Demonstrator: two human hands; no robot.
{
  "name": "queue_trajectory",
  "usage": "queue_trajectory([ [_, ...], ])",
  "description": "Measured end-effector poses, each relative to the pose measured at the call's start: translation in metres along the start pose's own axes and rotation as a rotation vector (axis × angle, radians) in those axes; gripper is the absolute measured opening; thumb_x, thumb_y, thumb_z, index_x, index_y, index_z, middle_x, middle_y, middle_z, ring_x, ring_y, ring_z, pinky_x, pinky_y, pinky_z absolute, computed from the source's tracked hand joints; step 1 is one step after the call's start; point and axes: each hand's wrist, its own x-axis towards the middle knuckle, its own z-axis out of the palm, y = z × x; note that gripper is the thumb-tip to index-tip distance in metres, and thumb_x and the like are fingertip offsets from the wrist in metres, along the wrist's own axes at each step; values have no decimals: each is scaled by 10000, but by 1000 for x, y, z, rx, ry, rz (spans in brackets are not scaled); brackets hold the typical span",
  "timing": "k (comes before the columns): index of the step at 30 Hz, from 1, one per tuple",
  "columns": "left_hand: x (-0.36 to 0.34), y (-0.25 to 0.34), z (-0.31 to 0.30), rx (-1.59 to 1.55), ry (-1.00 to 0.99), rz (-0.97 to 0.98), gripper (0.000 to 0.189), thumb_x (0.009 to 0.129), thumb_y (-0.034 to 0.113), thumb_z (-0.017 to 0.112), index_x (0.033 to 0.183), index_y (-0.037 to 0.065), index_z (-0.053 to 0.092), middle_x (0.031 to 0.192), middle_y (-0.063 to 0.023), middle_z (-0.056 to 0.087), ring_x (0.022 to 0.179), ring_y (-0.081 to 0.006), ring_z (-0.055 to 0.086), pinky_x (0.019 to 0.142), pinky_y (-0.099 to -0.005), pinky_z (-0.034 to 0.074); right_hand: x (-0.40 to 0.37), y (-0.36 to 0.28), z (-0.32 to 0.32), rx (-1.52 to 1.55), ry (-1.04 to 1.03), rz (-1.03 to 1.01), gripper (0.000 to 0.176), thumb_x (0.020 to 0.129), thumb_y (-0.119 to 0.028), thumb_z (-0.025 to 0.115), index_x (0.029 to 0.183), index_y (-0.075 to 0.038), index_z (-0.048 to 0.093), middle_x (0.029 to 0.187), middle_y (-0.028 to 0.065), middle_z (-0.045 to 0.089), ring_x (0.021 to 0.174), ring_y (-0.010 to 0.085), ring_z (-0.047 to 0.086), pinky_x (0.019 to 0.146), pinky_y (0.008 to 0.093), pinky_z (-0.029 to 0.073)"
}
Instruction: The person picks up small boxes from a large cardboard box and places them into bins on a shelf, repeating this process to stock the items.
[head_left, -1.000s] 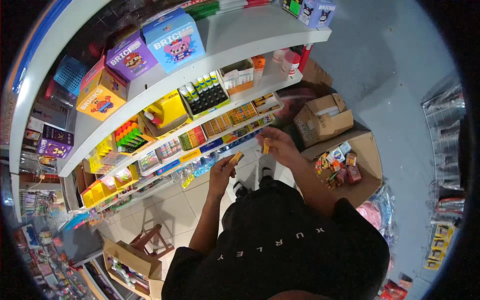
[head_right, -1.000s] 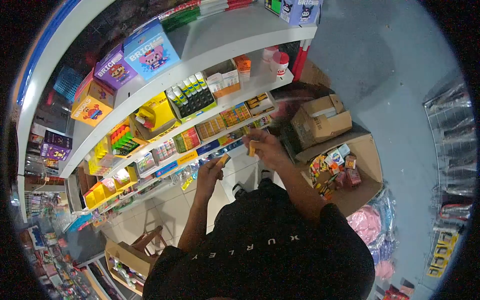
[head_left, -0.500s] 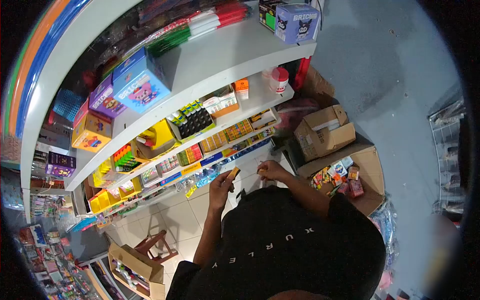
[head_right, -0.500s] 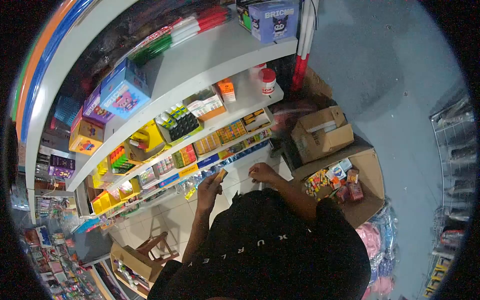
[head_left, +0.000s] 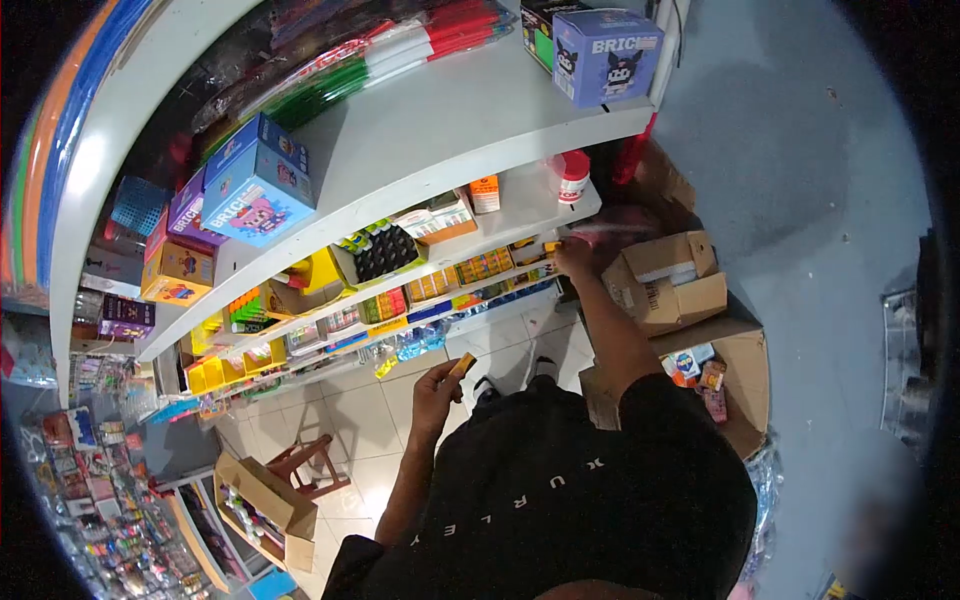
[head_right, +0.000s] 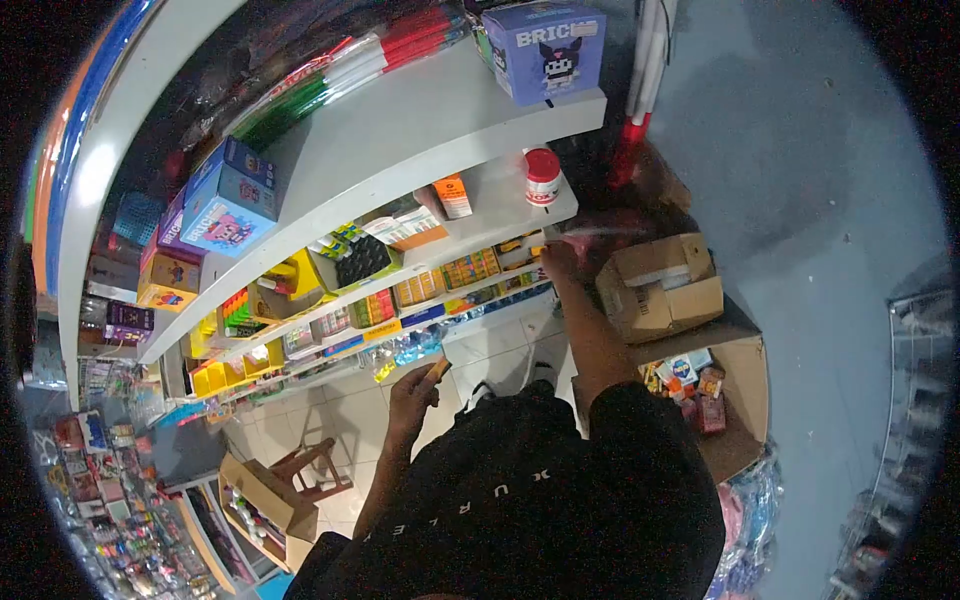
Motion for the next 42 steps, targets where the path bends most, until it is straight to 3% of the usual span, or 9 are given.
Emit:
queue_trajectory([
  [5,-7,2,2,25,26,14,321,948,199,608,1161,-40,626,823,-35,604,618,-79,522,560,-232,441,13,-19,-5,228,108,167,162,785,-192,644,839,-46,686,846,145,702,806,307,685,731,397,549],
  [8,-9,-6,-1,16,15,27,328,953,203,596,1169,-43,621,846,-42,605,623,-80,527,559,-233,441,31,4,32,310,352,17,162,783,-204,651,845,-59,689,832,147,692,823,337,672,755,414,540],
  [14,-16,-4,6,9,76,26,296,942,194,618,1132,-32,644,743,-15,598,600,-64,494,553,-228,415,30,-19,5,-146,132,29,122,767,-151,627,834,-77,697,854,153,689,863,349,655,771,453,528],
  [17,-18,-7,7,-17,86,27,292,941,197,620,1121,-31,648,743,-12,598,597,-63,492,552,-227,413,26,-13,9,-5,124,-42,234,703,-46,592,909,-70,698,892,173,683,891,365,648,810,458,518],
  [27,-19,-23,2,-51,78,22,291,955,164,587,1158,-42,622,847,-40,608,601,-79,520,543,-224,434,16,-19,13,-32,-120,-64,299,694,-55,618,988,-62,676,950,215,672,933,365,653,828,423,531],
  [32,-21,-23,2,-106,111,6,288,945,175,612,1139,-37,639,768,-15,598,590,-63,494,541,-221,415,16,-27,15,-43,-201,6,304,695,-66,620,993,-26,660,959,235,666,937,380,651,846,442,521],
  [38,-25,-13,2,-46,116,38,304,933,171,631,1155,-36,638,729,4,586,593,-53,477,546,-215,404,17,-36,0,-36,-141,-78,292,729,-100,627,997,13,638,972,237,666,931,412,639,855,451,514],
  [41,-19,0,2,27,125,89,309,931,165,630,1168,-34,636,733,6,584,604,-55,482,553,-215,403,1,-78,-41,-172,5,-187,250,778,-119,656,981,25,630,945,212,677,888,341,671,807,401,536],
  [42,-17,3,2,51,135,102,310,931,163,630,1172,-34,635,736,6,584,608,-56,484,556,-215,403,-8,-90,-51,23,-10,-149,251,790,-122,670,985,30,626,934,189,680,868,302,673,789,379,538],
])
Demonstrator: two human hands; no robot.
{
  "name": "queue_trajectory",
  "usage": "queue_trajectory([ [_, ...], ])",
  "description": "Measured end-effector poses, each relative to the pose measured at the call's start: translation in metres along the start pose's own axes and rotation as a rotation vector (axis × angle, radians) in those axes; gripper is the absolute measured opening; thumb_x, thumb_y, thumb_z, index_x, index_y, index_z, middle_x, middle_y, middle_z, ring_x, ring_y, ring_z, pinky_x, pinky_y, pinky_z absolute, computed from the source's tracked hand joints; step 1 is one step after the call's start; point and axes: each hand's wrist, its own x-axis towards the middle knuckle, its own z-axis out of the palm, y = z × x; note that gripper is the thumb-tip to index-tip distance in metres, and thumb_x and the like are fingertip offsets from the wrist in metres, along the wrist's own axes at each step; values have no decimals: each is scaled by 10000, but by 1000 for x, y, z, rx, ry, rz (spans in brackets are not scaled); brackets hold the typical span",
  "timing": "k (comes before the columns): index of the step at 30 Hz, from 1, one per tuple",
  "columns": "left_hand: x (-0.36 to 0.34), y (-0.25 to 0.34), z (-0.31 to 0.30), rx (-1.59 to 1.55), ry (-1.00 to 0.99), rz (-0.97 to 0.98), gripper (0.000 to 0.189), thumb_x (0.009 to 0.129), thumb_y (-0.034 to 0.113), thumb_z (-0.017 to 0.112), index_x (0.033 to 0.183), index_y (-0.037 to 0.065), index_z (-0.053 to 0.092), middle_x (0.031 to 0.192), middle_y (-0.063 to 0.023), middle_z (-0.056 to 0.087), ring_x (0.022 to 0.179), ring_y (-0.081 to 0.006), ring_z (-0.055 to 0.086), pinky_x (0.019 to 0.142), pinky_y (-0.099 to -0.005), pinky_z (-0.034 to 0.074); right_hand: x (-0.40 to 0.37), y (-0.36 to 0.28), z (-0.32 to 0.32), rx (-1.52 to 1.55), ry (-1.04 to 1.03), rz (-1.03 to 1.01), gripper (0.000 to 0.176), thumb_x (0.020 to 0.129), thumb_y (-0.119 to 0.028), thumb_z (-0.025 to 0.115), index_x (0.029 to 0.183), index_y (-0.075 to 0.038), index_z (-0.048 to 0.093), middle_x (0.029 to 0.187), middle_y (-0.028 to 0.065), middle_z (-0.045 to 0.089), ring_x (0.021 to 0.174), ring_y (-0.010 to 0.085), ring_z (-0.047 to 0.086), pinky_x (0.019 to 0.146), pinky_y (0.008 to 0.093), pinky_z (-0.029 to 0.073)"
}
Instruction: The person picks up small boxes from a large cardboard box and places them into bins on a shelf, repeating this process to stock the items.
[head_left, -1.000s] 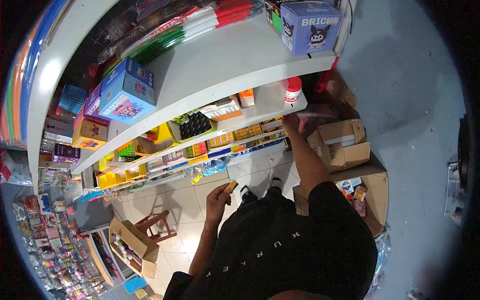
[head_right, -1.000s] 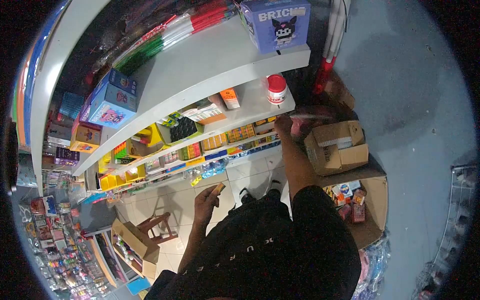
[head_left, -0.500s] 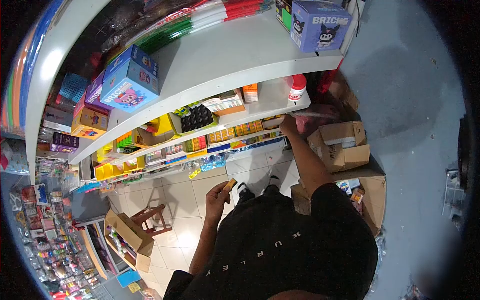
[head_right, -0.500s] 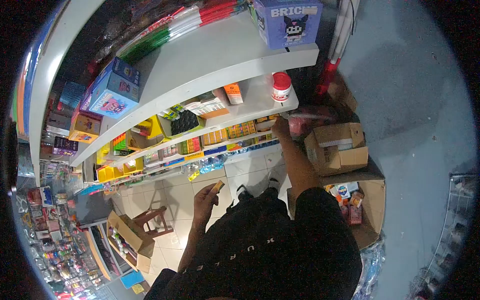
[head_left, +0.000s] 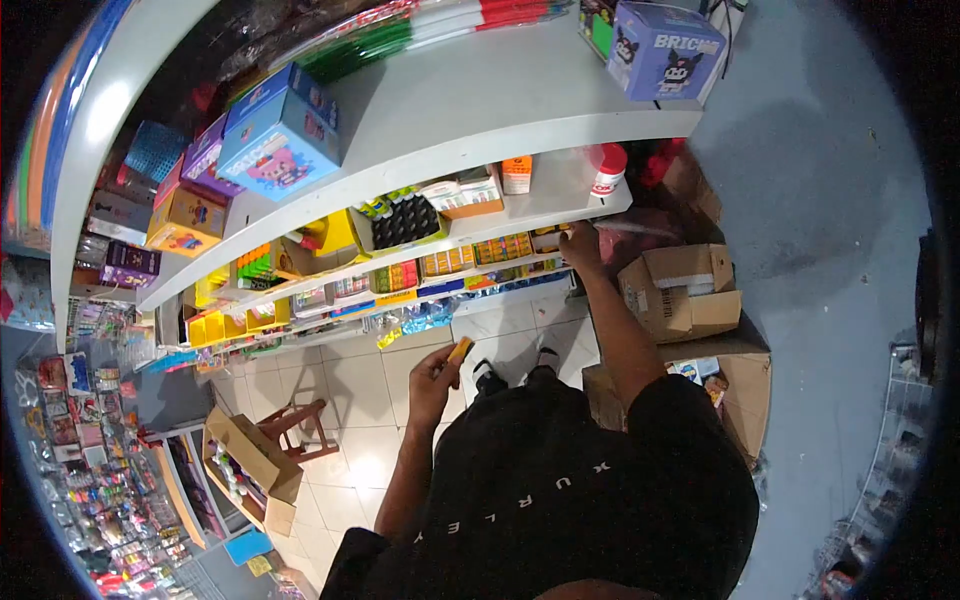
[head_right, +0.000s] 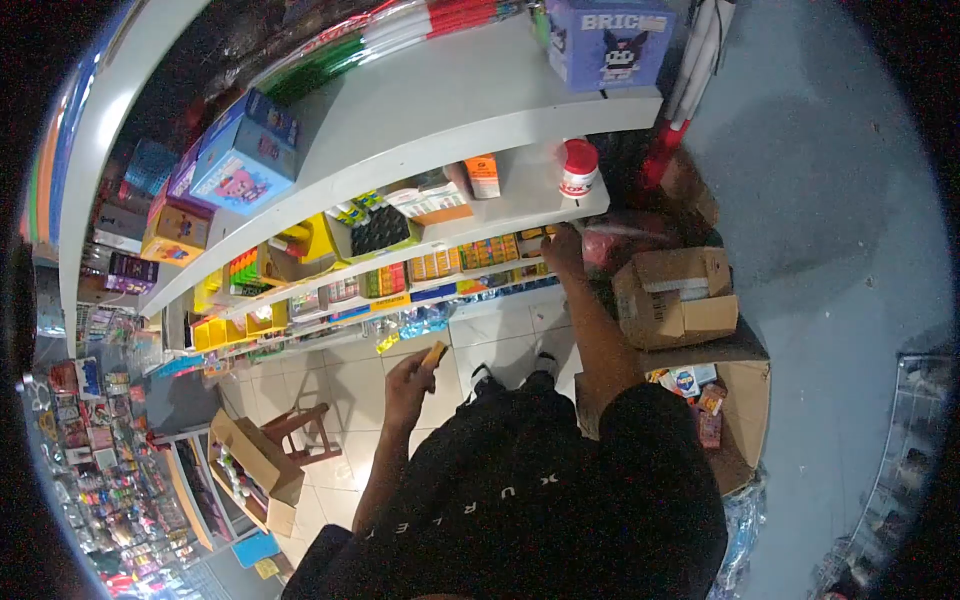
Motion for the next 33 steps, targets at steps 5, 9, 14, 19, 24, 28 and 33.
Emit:
queue_trajectory([
  [5,25,10,2,-73,-58,40,326,941,171,623,1203,-23,624,770,-7,603,618,-56,495,557,-218,410,-65,-100,-54,694,-232,54,225,856,-103,695,1025,24,618,897,78,671,798,141,645,722,290,536],
  [9,39,8,9,-84,-161,75,323,946,184,621,1203,-13,629,747,3,600,603,-50,490,545,-212,413,-118,-155,-63,1269,-537,108,272,861,-100,700,1090,7,599,886,66,663,794,124,632,708,277,538],
  [14,46,-2,8,134,-256,87,350,927,218,655,1206,8,636,746,-1,611,591,-49,492,533,-211,417,-150,-165,-51,1020,-631,61,225,879,-49,676,1073,29,591,927,92,668,850,142,649,753,283,540],
  [19,40,-27,-6,45,-243,-59,413,908,162,651,1265,-20,556,793,-47,622,584,-78,525,530,-233,437,-140,-121,-32,938,-471,372,311,816,-87,750,1050,35,584,927,139,675,768,166,665,690,285,557],
  [24,35,-49,-19,-86,-192,-86,368,903,147,652,1225,-12,574,789,-76,634,557,-88,520,522,-244,436,-110,-3,34,668,-166,444,273,783,-184,771,965,-18,652,838,104,694,737,171,678,676,313,552],
  [28,27,-44,-25,-104,-159,-91,346,907,146,643,1204,-19,580,797,-82,636,565,-89,523,525,-245,439,-55,31,46,263,3,232,273,774,-293,760,903,-60,702,793,74,705,734,178,681,713,336,547],
  [33,21,-47,-34,-14,-150,-107,340,923,154,619,1194,-45,568,870,-97,619,602,-100,529,536,-253,446,-13,35,66,151,11,299,298,753,-309,743,912,-59,711,887,121,714,837,252,690,789,372,544],
])
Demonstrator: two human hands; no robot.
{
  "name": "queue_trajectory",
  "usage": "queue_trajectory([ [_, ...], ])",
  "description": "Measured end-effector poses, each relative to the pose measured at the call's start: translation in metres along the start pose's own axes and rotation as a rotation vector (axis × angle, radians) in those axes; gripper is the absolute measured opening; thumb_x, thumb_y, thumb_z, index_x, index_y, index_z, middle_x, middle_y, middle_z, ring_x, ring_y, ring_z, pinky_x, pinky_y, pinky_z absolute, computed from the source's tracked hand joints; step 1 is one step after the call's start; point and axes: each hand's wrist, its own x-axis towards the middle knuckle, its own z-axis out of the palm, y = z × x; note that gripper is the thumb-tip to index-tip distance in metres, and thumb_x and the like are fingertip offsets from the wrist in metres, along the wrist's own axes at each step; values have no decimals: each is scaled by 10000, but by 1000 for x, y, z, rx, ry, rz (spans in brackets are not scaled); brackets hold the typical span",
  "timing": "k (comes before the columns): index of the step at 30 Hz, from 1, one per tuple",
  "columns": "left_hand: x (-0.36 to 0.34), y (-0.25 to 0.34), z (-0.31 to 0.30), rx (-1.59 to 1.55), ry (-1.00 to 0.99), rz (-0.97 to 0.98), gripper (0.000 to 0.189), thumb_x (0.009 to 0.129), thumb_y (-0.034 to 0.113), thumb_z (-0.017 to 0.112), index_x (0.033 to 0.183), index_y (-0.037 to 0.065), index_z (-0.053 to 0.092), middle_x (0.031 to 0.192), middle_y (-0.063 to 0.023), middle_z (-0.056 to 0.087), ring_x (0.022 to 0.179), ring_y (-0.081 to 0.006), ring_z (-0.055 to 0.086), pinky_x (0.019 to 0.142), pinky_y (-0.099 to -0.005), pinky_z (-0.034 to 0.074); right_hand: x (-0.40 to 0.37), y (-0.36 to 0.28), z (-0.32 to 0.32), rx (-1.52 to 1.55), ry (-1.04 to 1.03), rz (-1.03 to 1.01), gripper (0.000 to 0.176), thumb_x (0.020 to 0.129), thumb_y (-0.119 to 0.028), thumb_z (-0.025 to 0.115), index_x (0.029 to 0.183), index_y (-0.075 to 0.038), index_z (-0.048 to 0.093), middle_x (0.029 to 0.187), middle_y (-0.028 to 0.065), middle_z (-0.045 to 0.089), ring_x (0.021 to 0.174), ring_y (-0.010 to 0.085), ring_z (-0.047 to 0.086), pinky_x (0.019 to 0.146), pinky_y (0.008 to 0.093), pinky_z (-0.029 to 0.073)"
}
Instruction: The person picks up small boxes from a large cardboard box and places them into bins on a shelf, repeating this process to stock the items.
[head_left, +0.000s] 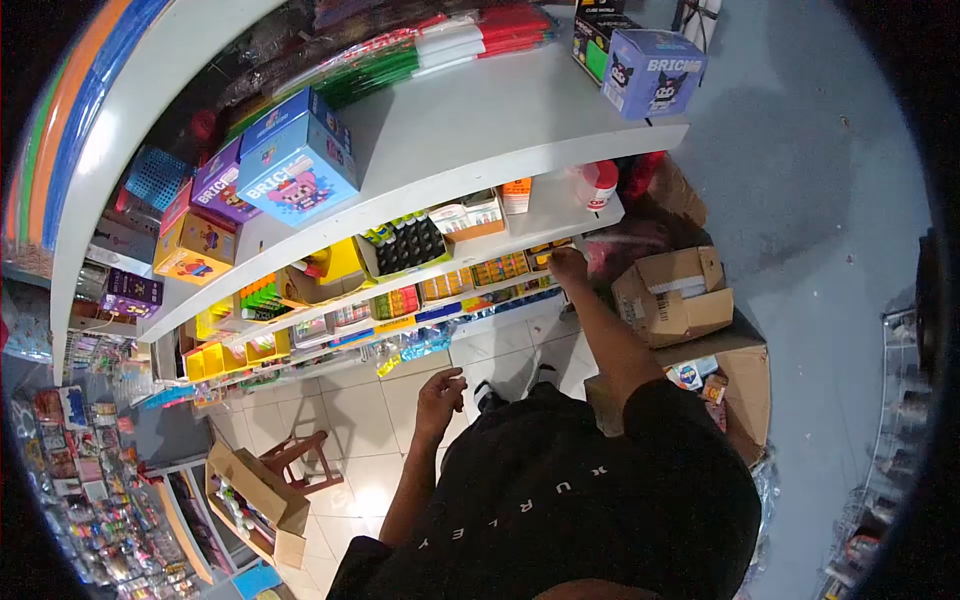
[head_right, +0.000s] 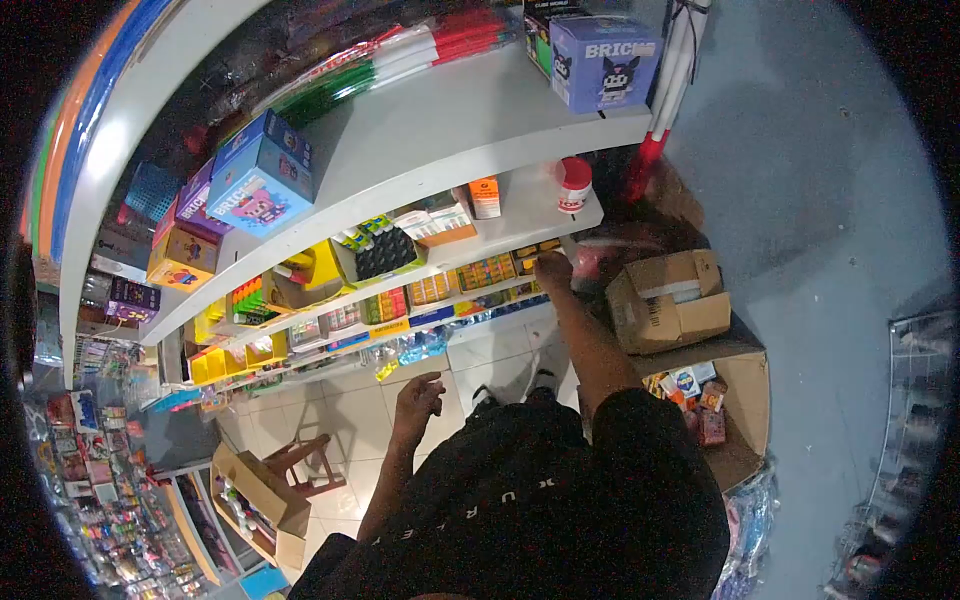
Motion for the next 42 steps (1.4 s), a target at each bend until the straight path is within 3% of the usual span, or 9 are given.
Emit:
queue_trajectory([
  [10,-30,-10,-5,-56,130,-39,294,914,160,642,1136,-30,604,808,-66,610,581,-91,531,520,-241,437,43,32,46,-312,140,-127,335,750,-315,717,990,-82,708,995,122,698,986,284,657,848,385,542],
  [12,-32,-12,-4,-72,130,-36,293,914,164,645,1128,-31,606,802,-64,606,582,-92,533,520,-242,437,48,48,57,-272,87,171,386,748,-322,725,1053,-87,692,1053,120,688,1024,274,651,862,374,540],
  [15,-33,-12,-1,-56,131,-38,297,912,168,647,1126,-34,606,797,-64,603,580,-93,533,520,-242,436,46,2,20,-748,-355,70,437,762,-366,721,1095,-87,678,1122,126,667,1033,257,654,869,367,538],
  [18,-32,-13,3,-42,116,-25,302,911,172,649,1127,-34,606,791,-63,602,576,-94,532,520,-242,433,59,32,41,-674,-325,174,468,775,-427,705,1099,-90,681,1134,135,666,1036,259,655,873,388,537],
  [30,-30,-15,8,-6,118,-29,303,916,180,648,1128,-32,607,779,-53,597,572,-92,527,520,-244,428,65,74,82,-429,88,-213,587,774,-485,690,1201,-86,635,1242,170,616,1166,316,581,956,438,471],
  [33,-28,-18,7,-34,120,-31,303,914,178,651,1127,-33,608,776,-54,597,567,-93,525,518,-243,428,49,9,18,-895,-354,-438,569,777,-443,707,1202,-73,624,1190,162,642,1100,319,615,951,445,470],
  [35,-28,-17,8,-42,116,-25,302,922,182,638,1131,-34,605,785,-58,598,572,-96,528,522,-245,431,40,-10,-3,-829,-348,-485,459,802,-348,707,1139,-45,632,1069,153,670,957,295,654,850,428,512],
  [39,-23,-13,7,-224,91,-39,344,963,261,570,1154,-25,591,873,-87,610,670,-136,570,603,-282,463,31,14,29,684,-140,404,191,839,-118,670,991,-10,628,821,99,655,670,214,645,605,341,534],
  [42,-9,-9,7,-665,7,-74,427,987,377,497,1173,2,586,979,-117,616,839,-195,599,744,-342,482,-38,-74,-42,985,-252,424,88,846,-5,631,933,-8,615,771,64,619,604,164,608,509,269,495],
])
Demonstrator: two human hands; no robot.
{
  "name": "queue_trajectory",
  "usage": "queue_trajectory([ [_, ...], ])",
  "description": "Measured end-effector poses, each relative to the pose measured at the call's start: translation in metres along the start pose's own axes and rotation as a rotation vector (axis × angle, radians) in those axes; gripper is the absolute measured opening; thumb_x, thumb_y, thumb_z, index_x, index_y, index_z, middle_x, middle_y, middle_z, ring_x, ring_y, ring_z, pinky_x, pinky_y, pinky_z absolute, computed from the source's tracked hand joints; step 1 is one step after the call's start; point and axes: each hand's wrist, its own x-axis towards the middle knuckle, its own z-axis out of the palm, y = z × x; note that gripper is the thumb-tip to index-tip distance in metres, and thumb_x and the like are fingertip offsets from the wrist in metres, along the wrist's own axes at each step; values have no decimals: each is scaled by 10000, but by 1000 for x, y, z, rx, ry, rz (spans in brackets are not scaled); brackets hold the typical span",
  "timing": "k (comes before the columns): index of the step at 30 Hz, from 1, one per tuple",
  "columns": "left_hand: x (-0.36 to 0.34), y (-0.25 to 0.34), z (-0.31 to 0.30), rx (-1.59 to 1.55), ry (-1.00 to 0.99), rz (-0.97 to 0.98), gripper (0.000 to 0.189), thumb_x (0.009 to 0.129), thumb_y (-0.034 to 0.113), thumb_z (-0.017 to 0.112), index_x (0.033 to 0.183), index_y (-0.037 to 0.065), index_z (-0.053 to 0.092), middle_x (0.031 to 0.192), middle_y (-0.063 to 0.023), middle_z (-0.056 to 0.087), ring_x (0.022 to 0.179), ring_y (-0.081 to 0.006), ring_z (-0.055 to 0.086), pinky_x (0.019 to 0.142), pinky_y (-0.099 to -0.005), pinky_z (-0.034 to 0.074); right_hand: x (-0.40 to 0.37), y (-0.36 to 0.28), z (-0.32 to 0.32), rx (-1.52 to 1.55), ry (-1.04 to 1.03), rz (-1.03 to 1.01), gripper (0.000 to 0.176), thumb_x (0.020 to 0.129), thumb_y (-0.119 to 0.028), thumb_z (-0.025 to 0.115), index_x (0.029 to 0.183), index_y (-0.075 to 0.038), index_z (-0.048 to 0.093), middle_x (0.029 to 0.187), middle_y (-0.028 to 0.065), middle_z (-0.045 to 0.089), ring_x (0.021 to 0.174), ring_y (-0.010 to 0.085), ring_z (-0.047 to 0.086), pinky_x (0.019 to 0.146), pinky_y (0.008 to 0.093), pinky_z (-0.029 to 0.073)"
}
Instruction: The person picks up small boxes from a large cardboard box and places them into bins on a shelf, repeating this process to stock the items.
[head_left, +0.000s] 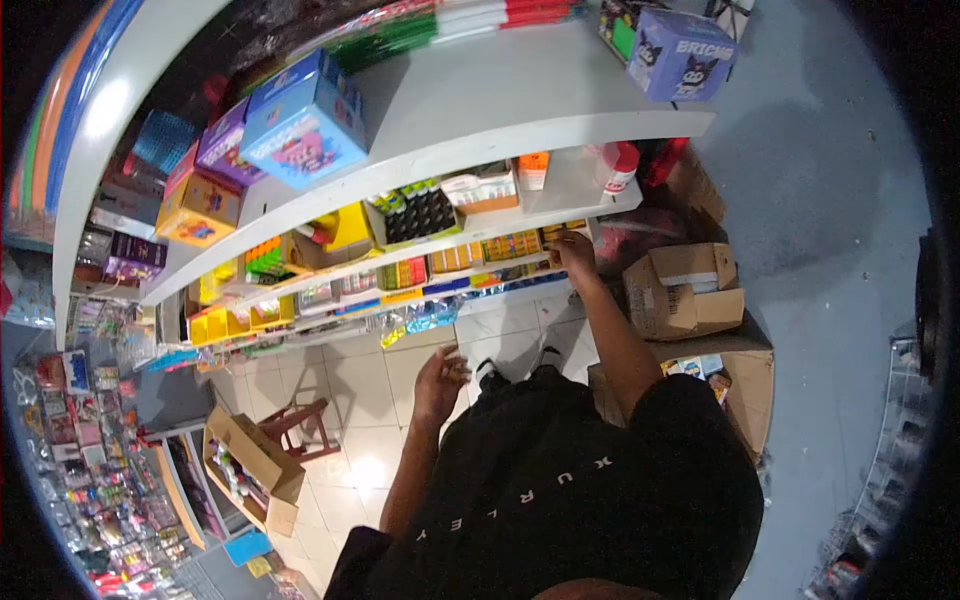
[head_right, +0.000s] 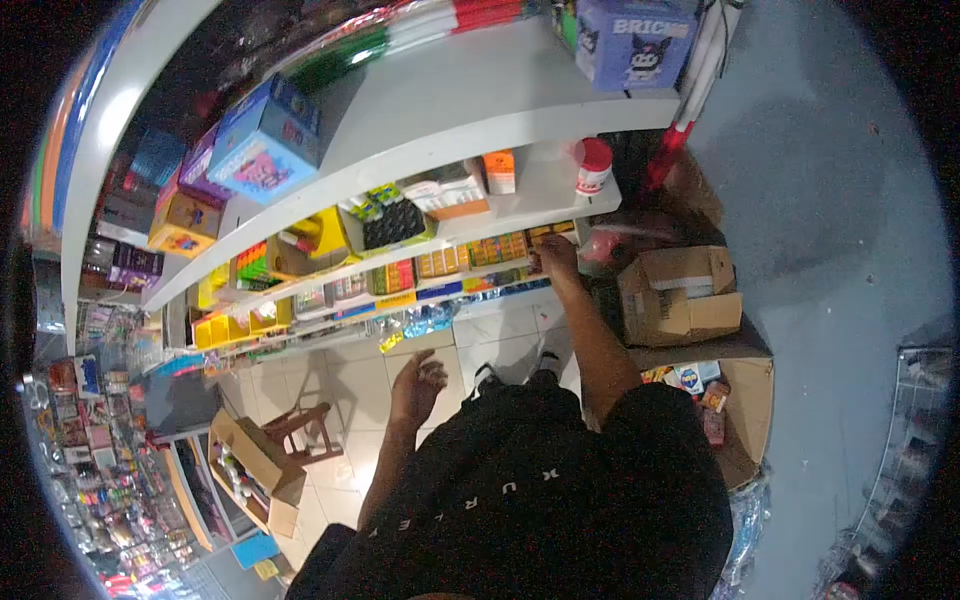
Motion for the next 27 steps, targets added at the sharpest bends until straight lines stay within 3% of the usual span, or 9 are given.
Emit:
queue_trajectory([
  [3,14,15,11,-388,-170,-15,518,985,495,431,1189,46,589,1080,-137,615,1047,-270,576,929,-413,443,-70,-8,21,-63,-236,-49,47,843,-21,628,889,-7,629,730,38,619,605,156,622,540,299,537],
  [6,29,34,33,-472,-241,-17,549,981,521,410,1206,52,584,1122,-143,617,1131,-308,543,1034,-430,373,-138,-21,47,-195,-394,-49,88,848,-53,662,905,3,625,751,46,629,617,145,622,538,288,532],
  [9,34,44,58,-483,-305,11,576,982,532,392,1198,35,586,1145,-154,615,1174,-315,526,1063,-431,352,-178,-31,61,-230,-554,-95,138,839,-75,701,906,13,620,774,55,637,657,126,632,564,287,539],
  [13,41,43,70,-496,-346,-38,629,968,562,383,1188,8,584,1200,-181,608,1234,-349,484,1066,-468,355,-202,-46,72,-421,-611,-300,165,827,-88,714,926,3,618,821,66,646,721,127,645,598,285,556],
  [17,45,37,73,-449,-445,-80,700,978,580,328,1333,-9,459,1308,-198,533,1269,-357,453,1105,-496,297,-212,-58,78,-540,-562,-533,240,789,-63,728,987,2,608,942,111,632,796,167,666,661,295,567],
  [20,41,36,81,-387,-408,-113,753,979,598,287,1397,-23,374,1360,-201,483,1276,-350,442,1122,-484,273,-219,-65,81,-644,-506,-609,281,781,-62,735,1019,8,603,978,131,613,818,193,671,707,306,565],
  [22,39,32,81,-369,-437,-144,720,995,570,274,1363,-34,409,1362,-198,485,1269,-334,451,1105,-471,307,-217,-51,80,-740,-434,-655,304,777,-119,736,1025,-9,598,985,136,613,813,228,675,734,342,564],
  [25,41,20,66,-306,-465,-154,728,1004,558,265,1387,-53,367,1388,-191,458,1255,-310,459,1096,-454,322,-222,-50,84,-737,-509,-677,309,800,-167,730,1034,-3,613,948,144,625,817,247,671,748,358,551],
  [27,43,11,51,-231,-430,-173,733,1003,559,272,1389,-59,363,1386,-185,462,1239,-298,470,1089,-444,326,-211,-28,78,-770,-615,-582,283,796,-134,740,1013,9,627,954,142,637,823,228,677,716,331,563],
])
